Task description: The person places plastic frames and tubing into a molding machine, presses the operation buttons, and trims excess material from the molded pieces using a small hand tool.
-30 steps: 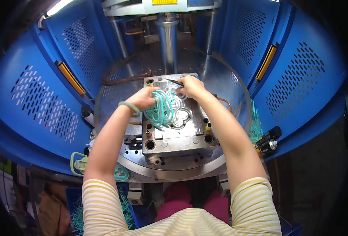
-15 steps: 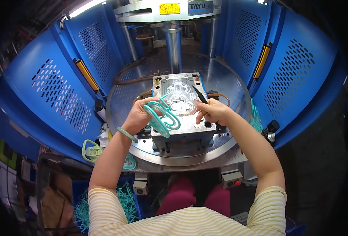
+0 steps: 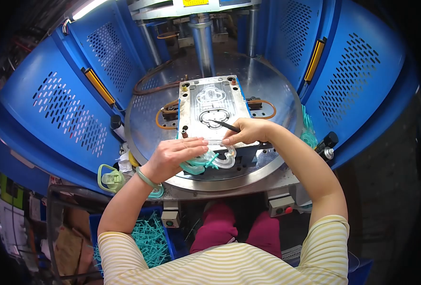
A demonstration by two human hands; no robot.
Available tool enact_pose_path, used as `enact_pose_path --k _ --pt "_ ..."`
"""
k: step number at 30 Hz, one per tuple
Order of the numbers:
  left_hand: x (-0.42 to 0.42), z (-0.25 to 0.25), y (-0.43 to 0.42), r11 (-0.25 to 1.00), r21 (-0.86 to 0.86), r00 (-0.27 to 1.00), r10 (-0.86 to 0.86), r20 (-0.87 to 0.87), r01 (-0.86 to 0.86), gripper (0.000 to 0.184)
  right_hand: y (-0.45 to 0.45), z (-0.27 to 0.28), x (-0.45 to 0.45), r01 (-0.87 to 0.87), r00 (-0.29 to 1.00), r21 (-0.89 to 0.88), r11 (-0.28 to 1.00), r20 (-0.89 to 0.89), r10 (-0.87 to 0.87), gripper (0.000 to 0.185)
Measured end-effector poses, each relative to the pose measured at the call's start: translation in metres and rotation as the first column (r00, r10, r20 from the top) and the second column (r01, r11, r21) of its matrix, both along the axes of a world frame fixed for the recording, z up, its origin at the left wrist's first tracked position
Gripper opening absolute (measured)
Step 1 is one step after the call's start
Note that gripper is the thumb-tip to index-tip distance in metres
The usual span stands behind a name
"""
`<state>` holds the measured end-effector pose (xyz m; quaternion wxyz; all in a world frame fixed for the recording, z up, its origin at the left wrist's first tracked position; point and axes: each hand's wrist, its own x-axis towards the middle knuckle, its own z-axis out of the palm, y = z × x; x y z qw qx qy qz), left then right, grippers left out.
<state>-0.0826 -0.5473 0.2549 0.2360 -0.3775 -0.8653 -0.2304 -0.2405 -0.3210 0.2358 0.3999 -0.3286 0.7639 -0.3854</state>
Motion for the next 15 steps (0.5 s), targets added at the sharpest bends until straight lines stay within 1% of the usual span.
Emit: enact_pose_path --k 1,2,4,5,6,7,9,10,11,13,14,15 --pt "-0.002 0.000 -0.002 1.000 -0.001 1.000 0.002 0.003 -0.002 0.037 -0.002 -0.002 -0.004 -0.026 0.997 0.032 0.999 0.073 0.024 0.029" --pt "-0.004 0.000 -0.003 1.000 0.007 1.000 0.008 -0.006 -0.008 0.037 -0.003 -0.001 -0.007 -0.027 0.997 0.032 0.999 0.076 0.024 0.029" --pt "-0.009 0.000 -0.007 1.000 0.017 1.000 0.014 -0.011 -0.013 0.036 -0.003 0.002 -0.011 0.016 0.995 -0.029 0.999 0.101 -0.013 0.027" --pt "-0.013 -0.001 -0.009 0.998 -0.036 0.999 0.054 0.008 -0.054 0.039 -0.004 0.001 -0.014 0.038 0.993 -0.058 0.998 0.116 -0.031 0.026" --pt "-0.016 -0.001 -0.011 0.992 -0.090 0.995 0.096 0.025 -0.093 0.042 -0.006 -0.003 -0.018 0.116 0.989 -0.073 0.991 0.101 -0.108 0.025" --pt "-0.019 -0.003 -0.011 0.992 -0.088 0.995 0.098 0.030 -0.095 0.042 -0.005 -0.001 -0.023 0.169 0.986 -0.082 0.982 0.022 -0.167 0.023" --pt "-0.024 -0.005 -0.012 0.952 -0.103 0.951 0.296 0.090 -0.287 0.049 -0.009 -0.012 -0.042 0.266 0.952 -0.072 0.961 -0.136 -0.274 0.021" --pt "-0.027 -0.003 -0.009 0.944 -0.089 0.936 0.328 0.125 -0.318 0.051 -0.010 -0.026 -0.057 0.219 0.921 -0.126 0.968 -0.302 -0.248 0.024" --pt "-0.031 0.000 -0.006 0.944 -0.090 0.935 0.328 0.134 -0.319 0.051 -0.012 -0.026 -0.060 0.263 0.924 -0.136 0.955 -0.251 -0.290 0.023" --pt "-0.039 0.007 0.001 0.905 -0.226 0.918 0.386 0.086 -0.360 0.049 -0.017 -0.040 -0.070 0.308 0.920 -0.174 0.935 -0.197 -0.339 0.023" --pt "-0.043 0.011 0.005 0.892 -0.288 0.907 0.398 0.135 -0.348 0.052 -0.020 -0.041 -0.072 0.305 0.922 -0.172 0.937 -0.194 -0.336 0.023" --pt "-0.049 0.014 0.006 0.891 -0.288 0.906 0.401 0.138 -0.350 0.052 -0.022 -0.042 -0.074 0.307 0.910 -0.163 0.938 -0.238 -0.339 0.023"
